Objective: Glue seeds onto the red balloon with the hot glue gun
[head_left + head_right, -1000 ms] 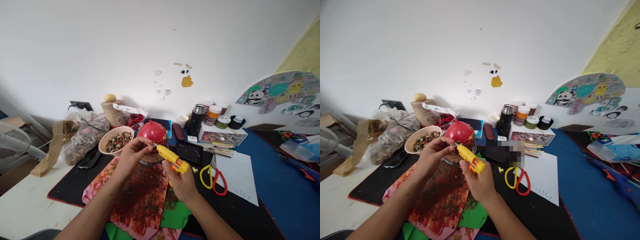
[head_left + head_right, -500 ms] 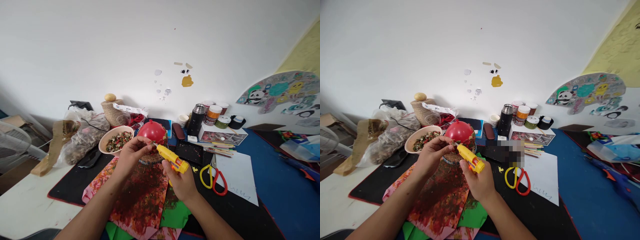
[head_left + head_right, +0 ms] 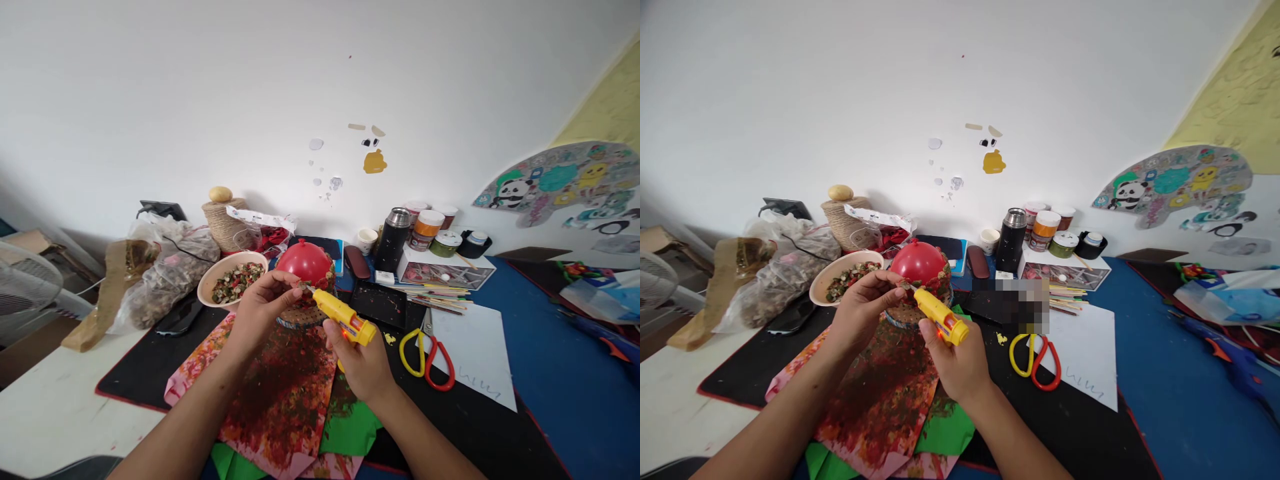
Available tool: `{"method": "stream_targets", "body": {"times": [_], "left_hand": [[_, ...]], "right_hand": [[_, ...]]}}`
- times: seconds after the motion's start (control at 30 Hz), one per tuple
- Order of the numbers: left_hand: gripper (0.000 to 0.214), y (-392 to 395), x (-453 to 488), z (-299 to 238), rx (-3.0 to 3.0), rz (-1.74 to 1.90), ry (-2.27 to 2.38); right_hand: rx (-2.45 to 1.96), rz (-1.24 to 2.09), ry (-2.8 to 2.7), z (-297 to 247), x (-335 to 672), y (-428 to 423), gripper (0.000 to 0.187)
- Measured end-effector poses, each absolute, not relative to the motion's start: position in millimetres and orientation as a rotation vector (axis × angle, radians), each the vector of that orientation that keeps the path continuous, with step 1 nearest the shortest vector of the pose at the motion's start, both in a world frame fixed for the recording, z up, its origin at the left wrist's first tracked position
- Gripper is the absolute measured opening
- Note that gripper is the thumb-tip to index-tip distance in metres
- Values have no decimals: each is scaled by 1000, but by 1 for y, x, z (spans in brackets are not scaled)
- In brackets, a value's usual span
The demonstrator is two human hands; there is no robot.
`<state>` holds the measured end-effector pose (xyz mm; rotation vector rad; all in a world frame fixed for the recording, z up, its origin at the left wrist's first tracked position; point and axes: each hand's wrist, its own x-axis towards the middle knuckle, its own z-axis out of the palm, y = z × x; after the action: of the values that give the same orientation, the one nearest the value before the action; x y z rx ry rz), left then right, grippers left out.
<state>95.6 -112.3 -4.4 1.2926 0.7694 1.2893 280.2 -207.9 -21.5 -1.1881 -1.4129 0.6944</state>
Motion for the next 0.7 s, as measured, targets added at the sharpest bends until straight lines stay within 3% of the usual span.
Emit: {"method": "stream_targets", "body": {"times": [0.7], "left_hand": [[31, -113, 97, -3, 1293, 1318, 773]], "right_hand": [[-1209, 699, -1427, -19, 278, -208, 50]]}}
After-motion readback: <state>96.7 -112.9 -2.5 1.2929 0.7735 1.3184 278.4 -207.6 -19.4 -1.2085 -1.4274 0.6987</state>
